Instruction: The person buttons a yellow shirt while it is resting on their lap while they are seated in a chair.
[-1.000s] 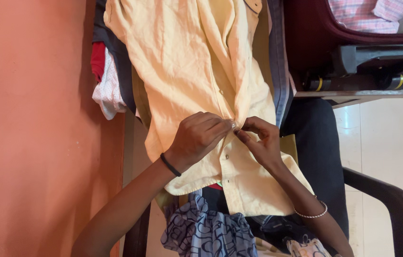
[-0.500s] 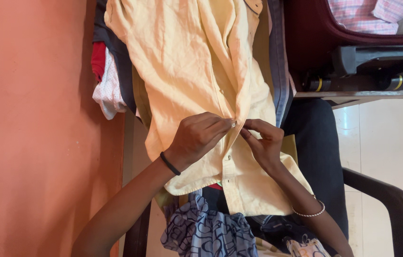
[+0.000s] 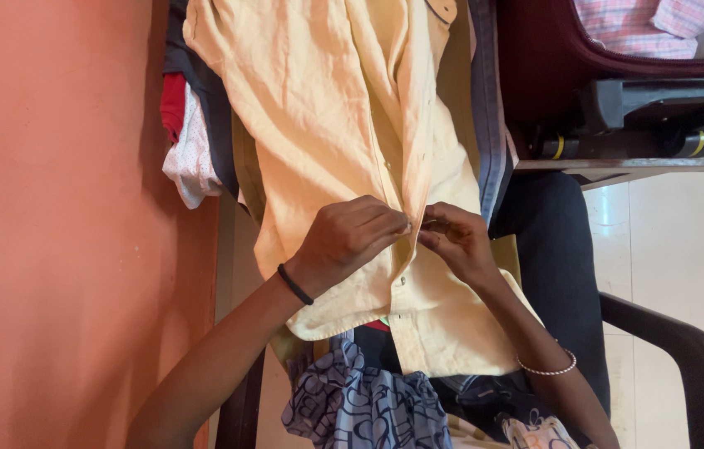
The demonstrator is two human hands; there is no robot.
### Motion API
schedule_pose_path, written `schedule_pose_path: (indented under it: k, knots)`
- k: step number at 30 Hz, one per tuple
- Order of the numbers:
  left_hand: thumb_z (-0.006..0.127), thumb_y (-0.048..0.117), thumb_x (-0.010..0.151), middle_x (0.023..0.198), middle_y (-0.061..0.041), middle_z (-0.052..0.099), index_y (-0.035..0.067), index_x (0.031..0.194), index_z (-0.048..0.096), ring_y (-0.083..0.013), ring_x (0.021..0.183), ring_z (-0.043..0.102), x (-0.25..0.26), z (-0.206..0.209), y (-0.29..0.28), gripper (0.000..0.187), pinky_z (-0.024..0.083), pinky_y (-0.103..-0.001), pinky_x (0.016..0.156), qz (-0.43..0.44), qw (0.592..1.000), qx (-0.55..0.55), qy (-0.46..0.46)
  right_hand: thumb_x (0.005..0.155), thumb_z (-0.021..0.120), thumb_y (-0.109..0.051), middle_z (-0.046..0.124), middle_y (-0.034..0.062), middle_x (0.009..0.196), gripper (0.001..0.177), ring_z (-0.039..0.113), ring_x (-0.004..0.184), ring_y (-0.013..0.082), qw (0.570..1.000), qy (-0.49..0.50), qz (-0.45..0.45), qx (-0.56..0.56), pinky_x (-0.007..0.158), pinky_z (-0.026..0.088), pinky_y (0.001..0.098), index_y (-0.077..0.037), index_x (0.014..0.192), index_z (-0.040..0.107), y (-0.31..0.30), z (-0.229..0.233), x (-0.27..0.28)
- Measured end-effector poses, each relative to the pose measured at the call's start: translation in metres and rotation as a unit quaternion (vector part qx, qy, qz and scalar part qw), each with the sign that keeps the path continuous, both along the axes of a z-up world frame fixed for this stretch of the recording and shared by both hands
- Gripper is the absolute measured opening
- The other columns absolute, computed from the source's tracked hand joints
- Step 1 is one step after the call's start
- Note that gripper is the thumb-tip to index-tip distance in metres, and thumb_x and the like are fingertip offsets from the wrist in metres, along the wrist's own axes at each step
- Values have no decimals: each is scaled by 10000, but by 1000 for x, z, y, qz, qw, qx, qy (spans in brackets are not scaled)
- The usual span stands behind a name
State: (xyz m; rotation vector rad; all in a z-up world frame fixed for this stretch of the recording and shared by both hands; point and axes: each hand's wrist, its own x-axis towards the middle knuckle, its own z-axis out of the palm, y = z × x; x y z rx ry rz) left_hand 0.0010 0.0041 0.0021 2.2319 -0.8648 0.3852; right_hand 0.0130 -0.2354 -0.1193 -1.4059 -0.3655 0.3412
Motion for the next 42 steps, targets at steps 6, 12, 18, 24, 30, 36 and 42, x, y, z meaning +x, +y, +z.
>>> schedule_pose_path:
  k: [6, 12, 18, 24, 30, 36, 42]
  knots:
    - [774, 139, 910, 1003, -28, 720, 66, 1061, 699, -201, 935, 705, -1, -1, -4, 184, 577, -327, 792, -7, 999, 10, -30, 977, 670, 18, 621, 60, 1184, 267, 640, 1140, 164, 998, -15, 46, 34, 1032, 543, 335, 36, 1236, 611, 1, 14, -2]
    - [789, 204, 887, 1049, -32, 664, 100, 1378, 653, -190, 919, 688, -1, 0, -9, 520, 576, -317, 790, 3, 998, 63, -24, 880, 694, 93, 607, 63, 1173, 353, 631, 1151, 167, 998, -56, 17, 16, 1078, 548, 363, 24, 1215, 609, 11, 21, -3]
    - [812, 231, 863, 1056, -26, 636, 137, 1097, 687, -184, 953, 663, 6, 7, -2, 281, 563, -334, 784, 27, 994, 99, -21, 893, 772, 65, 667, 95, 1153, 285, 694, 1099, 175, 997, -72, -33, -9, 1004, 602, 346, 41, 1155, 663, 14, 19, -4]
    - [745, 165, 847, 1151, 24, 669, 139, 926, 644, -185, 1084, 652, 8, 10, -1, 131, 557, -343, 838, 30, 986, 119, -109, 807, 845, 23, 771, 124, 1043, 225, 763, 963, 185, 958, -204, -141, -144, 838, 624, 290, 29, 1010, 748, 16, 31, -8]
    - [742, 120, 868, 1004, 44, 659, 150, 970, 665, -153, 998, 657, -2, 10, -6, 132, 549, -304, 772, 71, 984, 145, -79, 827, 838, 28, 773, 133, 1020, 177, 776, 946, 208, 935, -258, -185, -158, 800, 617, 283, 17, 980, 751, 23, 47, -16]
    - [788, 151, 842, 957, 8, 652, 105, 1161, 713, -168, 893, 633, 7, 10, 0, 331, 542, -315, 732, 44, 996, 79, -11, 781, 828, 50, 710, 151, 1090, 192, 733, 980, 245, 911, -291, -225, -186, 819, 586, 302, 0, 949, 748, 37, 58, -25]
    - [737, 118, 889, 994, 37, 674, 135, 1103, 717, -130, 941, 654, 1, 7, 0, 215, 544, -284, 689, 46, 985, 150, -78, 814, 808, 71, 742, 113, 1104, 227, 752, 968, 206, 932, -259, -194, -164, 811, 612, 290, 17, 1020, 729, 36, 58, -23]
